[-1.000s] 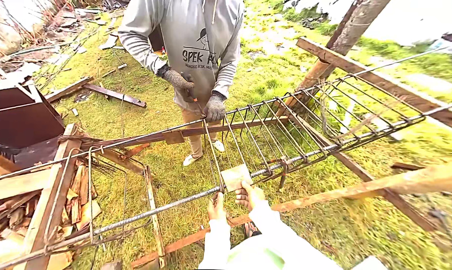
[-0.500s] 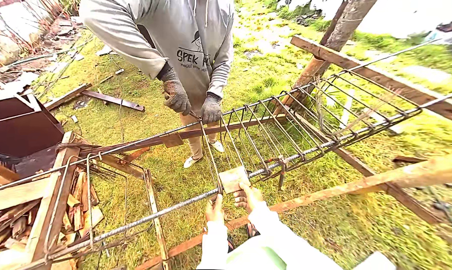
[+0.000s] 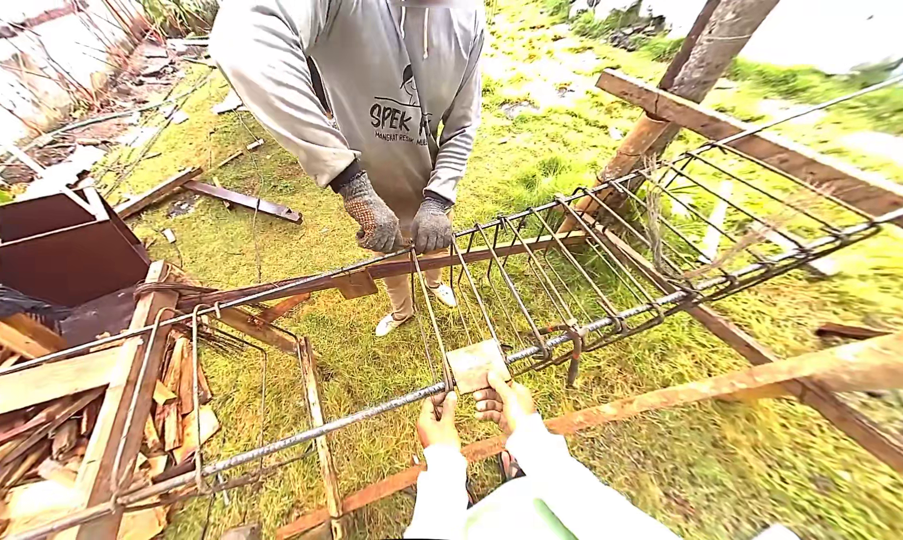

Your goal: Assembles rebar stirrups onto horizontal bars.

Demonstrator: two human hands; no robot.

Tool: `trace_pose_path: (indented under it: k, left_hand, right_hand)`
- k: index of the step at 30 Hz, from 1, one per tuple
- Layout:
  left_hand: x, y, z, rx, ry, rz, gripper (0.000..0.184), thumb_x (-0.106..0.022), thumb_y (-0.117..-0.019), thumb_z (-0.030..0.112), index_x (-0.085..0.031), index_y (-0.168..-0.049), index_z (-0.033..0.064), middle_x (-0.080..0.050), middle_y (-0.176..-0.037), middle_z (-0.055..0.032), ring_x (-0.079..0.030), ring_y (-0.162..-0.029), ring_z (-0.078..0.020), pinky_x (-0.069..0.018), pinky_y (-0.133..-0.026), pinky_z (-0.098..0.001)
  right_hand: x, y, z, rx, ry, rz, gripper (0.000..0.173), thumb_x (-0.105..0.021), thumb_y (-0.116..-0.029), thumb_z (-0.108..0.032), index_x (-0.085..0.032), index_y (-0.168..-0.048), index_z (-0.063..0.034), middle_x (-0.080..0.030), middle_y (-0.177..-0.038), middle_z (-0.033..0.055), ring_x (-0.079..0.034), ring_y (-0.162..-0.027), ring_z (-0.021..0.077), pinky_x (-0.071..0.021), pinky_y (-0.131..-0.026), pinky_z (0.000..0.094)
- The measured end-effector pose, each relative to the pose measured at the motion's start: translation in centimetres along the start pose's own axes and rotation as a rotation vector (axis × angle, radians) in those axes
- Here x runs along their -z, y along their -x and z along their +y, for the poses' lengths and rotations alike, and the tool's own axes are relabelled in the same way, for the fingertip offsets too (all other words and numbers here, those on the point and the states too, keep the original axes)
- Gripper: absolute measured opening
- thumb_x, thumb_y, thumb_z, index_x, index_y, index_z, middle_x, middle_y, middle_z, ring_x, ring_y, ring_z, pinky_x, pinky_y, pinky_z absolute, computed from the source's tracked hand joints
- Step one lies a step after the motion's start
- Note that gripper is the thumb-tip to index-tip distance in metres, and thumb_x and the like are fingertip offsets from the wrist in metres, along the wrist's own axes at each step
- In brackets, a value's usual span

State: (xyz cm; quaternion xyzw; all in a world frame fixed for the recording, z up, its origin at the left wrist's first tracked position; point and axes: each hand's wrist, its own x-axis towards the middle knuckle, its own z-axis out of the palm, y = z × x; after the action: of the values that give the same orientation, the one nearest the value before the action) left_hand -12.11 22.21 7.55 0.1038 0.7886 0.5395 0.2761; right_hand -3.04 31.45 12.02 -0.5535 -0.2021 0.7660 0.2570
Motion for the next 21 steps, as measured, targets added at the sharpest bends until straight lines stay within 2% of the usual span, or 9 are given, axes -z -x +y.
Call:
trace_pose_path:
  k: [4, 12, 17, 21]
  left_hand:
    - [-0.3, 0.1, 1.3, 0.006, 0.029, 0.026, 0.019, -0.074, -0.0952, 0.017, -0.071, -0.106, 0.0009, -0.069, -0.081, -0.0066, -0.061, -0.069, -0.0119, -0.0520, -0.070, -0.0327]
    - [-0.5, 0.1, 0.8, -0.004, 0.038, 0.046, 0.019, -0.074, -0.0950, 0.015, -0.071, -0.105, -0.0008, -0.068, -0.077, -0.0061, -0.059, -0.065, -0.0103, -0.0508, -0.067, -0.0304]
    - [-0.5, 0.0, 1.0, 0.000, 0.061, 0.052, 0.018, -0.074, -0.0944, 0.013, -0.071, -0.105, -0.0007, -0.069, -0.079, -0.0062, -0.060, -0.067, -0.0096, -0.0523, -0.069, -0.0292]
    - [-0.5, 0.2, 0.7, -0.016, 0.023, 0.062, 0.017, -0.076, -0.0932, 0.015, -0.073, -0.102, 0.0007, -0.067, -0.074, -0.0039, -0.058, -0.062, -0.0083, -0.0501, -0.065, -0.0288]
  right_hand:
    - [-0.5, 0.5, -1.0, -0.008, -0.013, -0.031, 0.028, -0.047, -0.1110, -0.025, -0.052, -0.117, 0.0018, -0.067, -0.072, 0.0139, -0.067, -0.055, 0.0232, -0.0588, -0.051, 0.0371]
    - [-0.7, 0.1, -0.5, -0.002, -0.053, -0.007, 0.028, -0.047, -0.1111, -0.025, -0.052, -0.115, 0.0025, -0.066, -0.070, 0.0136, -0.067, -0.054, 0.0232, -0.0588, -0.051, 0.0377]
    - [-0.6, 0.4, -0.6, 0.033, -0.067, -0.035, 0.027, -0.046, -0.1112, -0.023, -0.053, -0.116, 0.0022, -0.067, -0.070, 0.0136, -0.067, -0.054, 0.0231, -0.0592, -0.051, 0.0377]
    - [-0.6, 1.3, -0.9, 0.096, -0.017, -0.023, 0.026, -0.046, -0.1113, -0.022, -0.054, -0.115, 0.0027, -0.067, -0.070, 0.0132, -0.068, -0.055, 0.0225, -0.0597, -0.053, 0.0366]
